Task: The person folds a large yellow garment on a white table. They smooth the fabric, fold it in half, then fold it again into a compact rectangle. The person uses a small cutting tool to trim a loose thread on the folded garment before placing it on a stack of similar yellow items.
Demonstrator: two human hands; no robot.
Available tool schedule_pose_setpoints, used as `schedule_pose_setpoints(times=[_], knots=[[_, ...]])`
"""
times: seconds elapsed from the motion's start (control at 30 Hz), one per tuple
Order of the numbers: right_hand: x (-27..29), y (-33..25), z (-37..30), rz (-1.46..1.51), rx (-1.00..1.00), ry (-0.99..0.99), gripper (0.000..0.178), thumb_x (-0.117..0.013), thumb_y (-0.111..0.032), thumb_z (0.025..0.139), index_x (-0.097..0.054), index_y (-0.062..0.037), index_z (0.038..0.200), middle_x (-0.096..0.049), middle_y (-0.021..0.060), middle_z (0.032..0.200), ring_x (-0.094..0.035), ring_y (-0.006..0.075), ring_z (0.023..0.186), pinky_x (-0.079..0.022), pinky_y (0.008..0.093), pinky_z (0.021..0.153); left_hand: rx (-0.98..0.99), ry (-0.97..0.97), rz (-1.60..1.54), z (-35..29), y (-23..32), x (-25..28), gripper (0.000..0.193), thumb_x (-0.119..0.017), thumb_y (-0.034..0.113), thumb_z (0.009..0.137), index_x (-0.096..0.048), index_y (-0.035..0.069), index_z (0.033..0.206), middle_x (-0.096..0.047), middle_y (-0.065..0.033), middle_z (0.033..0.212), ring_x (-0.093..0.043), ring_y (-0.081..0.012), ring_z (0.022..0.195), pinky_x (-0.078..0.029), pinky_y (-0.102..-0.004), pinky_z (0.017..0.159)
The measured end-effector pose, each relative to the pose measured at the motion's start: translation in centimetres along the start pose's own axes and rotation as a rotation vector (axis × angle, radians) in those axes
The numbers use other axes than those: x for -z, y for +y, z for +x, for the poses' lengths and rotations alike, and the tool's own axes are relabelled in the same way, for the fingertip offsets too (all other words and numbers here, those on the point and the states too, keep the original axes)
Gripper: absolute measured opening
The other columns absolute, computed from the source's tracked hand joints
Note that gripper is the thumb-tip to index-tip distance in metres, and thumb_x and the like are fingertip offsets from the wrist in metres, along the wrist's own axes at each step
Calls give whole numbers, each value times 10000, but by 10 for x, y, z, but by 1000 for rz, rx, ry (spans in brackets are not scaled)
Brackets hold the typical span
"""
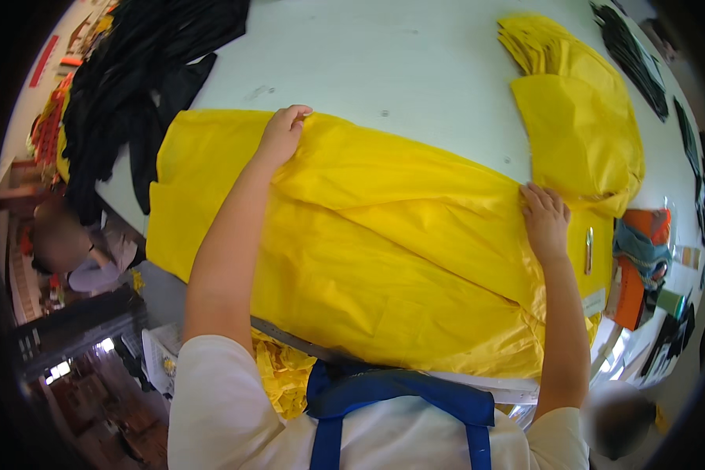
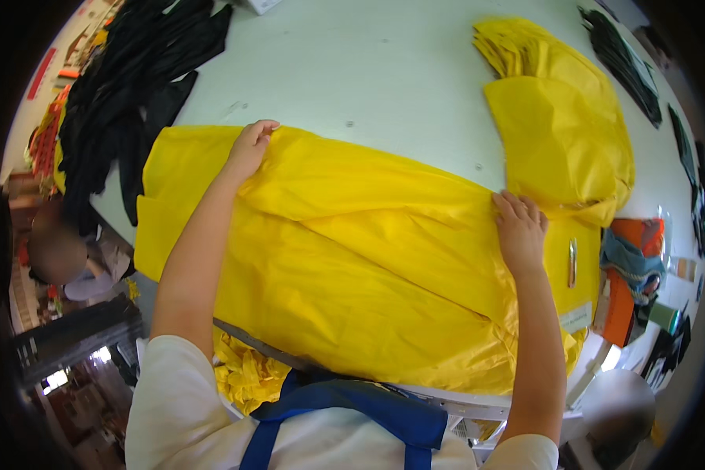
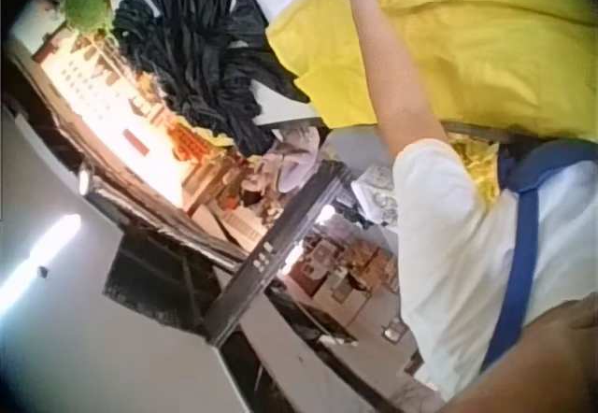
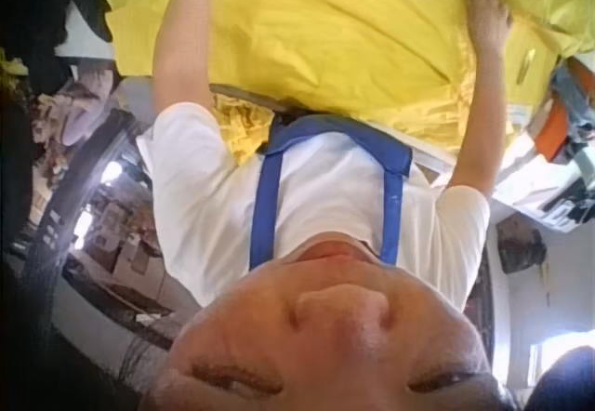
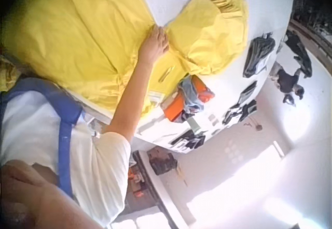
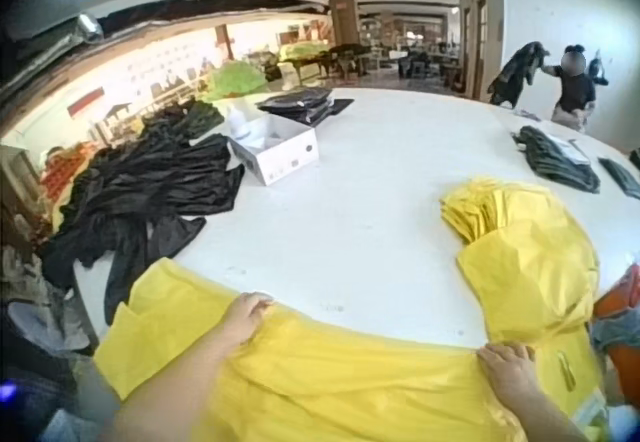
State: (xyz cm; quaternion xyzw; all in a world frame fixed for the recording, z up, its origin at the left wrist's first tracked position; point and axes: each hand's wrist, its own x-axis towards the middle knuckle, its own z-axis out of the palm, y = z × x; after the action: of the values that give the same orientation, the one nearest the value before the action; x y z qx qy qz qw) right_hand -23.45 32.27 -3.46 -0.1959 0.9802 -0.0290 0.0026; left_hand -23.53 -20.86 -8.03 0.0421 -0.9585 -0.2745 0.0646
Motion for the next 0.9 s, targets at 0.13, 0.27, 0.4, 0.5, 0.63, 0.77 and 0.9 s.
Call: schedule_pose_setpoints(times=[0.13,0.27,0.4,0.5,0.63,0.77,0.9], knots=[[6,-6,8,-11,67,-27,513,-632,-136,833,-519,-154,1333,-508,68,1352,-429,279,1263,-285,446,1071,116,206,419,-51,-6,49,434,-517,304,944,-463,248,1371,-438,-139,1417,-413,-361,1278,-342,-456,1058],[-23,-4,-4,-82,93,63,461,-489,-252,935,-478,-157,1386,-472,61,1396,-397,287,1297,-244,454,1093,436,-92,596,-122,-22,76,543,-422,450,966,-336,256,1465,-301,-87,1529,-266,-358,1393,-220,-489,1128],[-33,-3,-1,-126,120,89,455,-416,-291,969,-467,-156,1400,-447,59,1423,-373,293,1320,-234,454,1096,592,-68,394,-126,-87,98,572,-389,472,976,-255,288,1501,-204,-51,1575,-214,-350,1425,-176,-490,1148],[-31,1,-2,-151,132,100,447,-401,-282,974,-478,-139,1390,-433,65,1433,-362,297,1327,-229,451,1099,287,-158,331,-79,-109,98,567,-377,456,986,-234,283,1506,-184,-69,1580,-211,-334,1430,-176,-476,1156],[-28,-3,0,-149,114,52,444,-400,-274,964,-499,-118,1368,-422,91,1436,-358,313,1327,-228,452,1099,205,-340,940,-26,-170,107,544,-376,404,1003,-231,259,1506,-228,-111,1562,-223,-308,1432,-212,-436,1156],[-31,0,-4,-152,82,28,451,-404,-260,947,-504,-97,1356,-427,116,1424,-365,344,1311,-243,461,1093,610,103,560,13,-247,130,596,-520,271,967,-246,315,1494,-269,-130,1541,-285,-333,1401,-258,-428,1138],[-20,-12,7,-108,124,21,443,-414,-235,935,-516,-83,1339,-434,123,1414,-378,356,1297,-254,470,1088,692,-72,521,23,-241,177,383,-553,192,943,-540,259,1320,-474,-91,1353,-438,-301,1263,-356,-435,1054]])
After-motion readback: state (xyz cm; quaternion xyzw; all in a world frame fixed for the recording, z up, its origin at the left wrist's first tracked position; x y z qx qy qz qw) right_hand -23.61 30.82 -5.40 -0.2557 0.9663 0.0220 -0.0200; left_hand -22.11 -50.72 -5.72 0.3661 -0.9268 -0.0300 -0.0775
